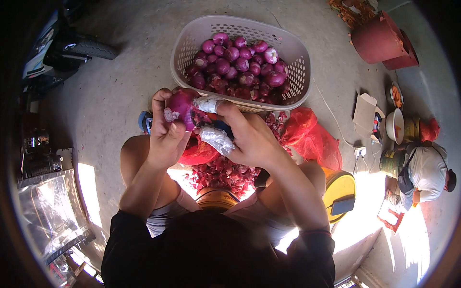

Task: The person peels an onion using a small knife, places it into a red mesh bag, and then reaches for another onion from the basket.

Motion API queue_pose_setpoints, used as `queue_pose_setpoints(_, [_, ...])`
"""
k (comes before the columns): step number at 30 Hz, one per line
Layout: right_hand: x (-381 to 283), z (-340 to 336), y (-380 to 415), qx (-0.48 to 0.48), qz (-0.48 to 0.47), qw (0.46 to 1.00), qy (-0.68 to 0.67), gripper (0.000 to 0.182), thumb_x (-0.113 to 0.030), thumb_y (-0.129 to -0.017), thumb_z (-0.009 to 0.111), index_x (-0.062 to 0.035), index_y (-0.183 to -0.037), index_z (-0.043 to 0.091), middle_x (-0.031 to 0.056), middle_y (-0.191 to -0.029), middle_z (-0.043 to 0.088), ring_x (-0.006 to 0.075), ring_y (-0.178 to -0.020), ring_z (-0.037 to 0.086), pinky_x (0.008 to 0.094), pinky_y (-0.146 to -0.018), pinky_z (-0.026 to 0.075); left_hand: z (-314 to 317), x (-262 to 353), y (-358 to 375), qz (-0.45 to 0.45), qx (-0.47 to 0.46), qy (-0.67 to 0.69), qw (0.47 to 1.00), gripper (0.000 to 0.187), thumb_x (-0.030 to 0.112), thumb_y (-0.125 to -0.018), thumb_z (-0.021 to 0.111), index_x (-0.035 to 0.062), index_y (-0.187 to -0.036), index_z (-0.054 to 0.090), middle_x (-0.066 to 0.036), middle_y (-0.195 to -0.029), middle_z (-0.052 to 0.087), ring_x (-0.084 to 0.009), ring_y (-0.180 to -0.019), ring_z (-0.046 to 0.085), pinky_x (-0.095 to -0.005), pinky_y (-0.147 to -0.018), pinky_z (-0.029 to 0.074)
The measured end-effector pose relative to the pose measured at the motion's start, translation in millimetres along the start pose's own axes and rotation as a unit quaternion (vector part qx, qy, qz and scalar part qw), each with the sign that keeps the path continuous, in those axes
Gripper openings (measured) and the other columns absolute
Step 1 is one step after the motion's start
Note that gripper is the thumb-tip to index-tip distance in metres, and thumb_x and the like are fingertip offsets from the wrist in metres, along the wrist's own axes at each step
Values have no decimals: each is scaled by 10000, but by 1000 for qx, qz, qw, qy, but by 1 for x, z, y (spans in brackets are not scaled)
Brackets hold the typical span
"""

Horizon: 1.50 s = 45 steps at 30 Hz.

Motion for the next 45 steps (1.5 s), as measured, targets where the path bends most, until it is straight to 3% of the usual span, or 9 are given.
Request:
queue_pose_setpoints(8, [-2, -1, -4, 34, 4, 999, -29, 476, -14, -719, 656, -57, -1146, 451, 162, -1014, 611, 326, -888, 627, 350, -746, 482, -6, -2, 3, -9, -25, -27, 999, 570, 300, -851, 622, 150, -1253, 247, -121, -1248, 426, -202, -995, 538, -311, -743, 481])
queue_pose_setpoints(13, [3, -3, -4, 97, 5, 987, -129, 477, 6, -823, 584, -40, -1247, 371, 146, -1139, 569, 229, -986, 608, 303, -829, 458, 1, 5, 0, -63, -28, 100, 993, 511, 346, -895, 540, 154, -1277, 260, -119, -1237, 443, -240, -1030, 550, -324, -735, 515])
queue_pose_setpoints(17, [-2, -13, 1, 89, 64, 978, -178, 528, -3, -835, 579, -21, -1279, 294, 128, -1048, 591, 164, -908, 597, 264, -774, 437, -2, 5, -5, -148, -13, 189, 971, 470, 447, -934, 395, 148, -1278, 282, -124, -1191, 492, -280, -978, 590, -329, -708, 547])
queue_pose_setpoints(19, [-6, -15, -2, 53, 13, 996, -77, 538, -16, -831, 588, -26, -1276, 287, 135, -936, 632, 154, -806, 618, 259, -714, 446, -4, 5, -5, -176, -17, 218, 960, 503, 478, -934, 356, 141, -1299, 280, -120, -1166, 510, -260, -911, 607, -300, -636, 535])
queue_pose_setpoints(20, [-8, -19, 1, 14, 48, 998, -36, 559, -53, -814, 620, -27, -1266, 293, 151, -847, 645, 206, -730, 642, 268, -668, 454, -6, 5, -5, -190, -19, 232, 954, 521, 494, -934, 336, 138, -1310, 279, -118, -1154, 519, -251, -877, 615, -285, -600, 529])
queue_pose_setpoints(22, [-4, -17, 5, -11, 46, 999, 22, 635, -79, -719, 677, -23, -1247, 328, 166, -854, 636, 323, -775, 633, 337, -672, 473, -5, 6, -4, -214, -11, 252, 944, 540, 505, -936, 322, 138, -1329, 274, -110, -1141, 529, -230, -826, 622, -266, -547, 510])
queue_pose_setpoints(24, [-6, -18, 3, -33, 32, 997, 62, 655, -87, -672, 690, -23, -1234, 359, 167, -864, 632, 358, -799, 622, 382, -675, 478, -2, 8, -3, -233, 8, 263, 936, 541, 496, -938, 332, 145, -1344, 265, -100, -1140, 531, -209, -791, 621, -257, -513, 486])
queue_pose_setpoints(33, [-9, -16, 0, -29, 16, 994, 100, 633, -92, -630, 703, -66, -1205, 438, 176, -956, 595, 392, -812, 597, 423, -677, 478, 1, 8, 2, -217, -16, 204, 955, 523, 456, -933, 394, 171, -1349, 252, -83, -1135, 523, -178, -759, 604, -251, -492, 453])
queue_pose_setpoints(45, [-4, -12, 2, -31, -7, 995, 99, 625, -128, -621, 731, -79, -1174, 443, 156, -931, 605, 382, -762, 599, 438, -651, 472, -2, 4, 6, -218, -22, 195, 956, 531, 460, -927, 403, 178, -1337, 218, -89, -1126, 497, -156, -748, 586, -246, -505, 462])
Point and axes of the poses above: each hand's wrist, its own y-axis away from the middle knuckle, its own z-axis out of the palm, x = y × z, the point moved 1 cm from there along -y, towards the middle knuckle
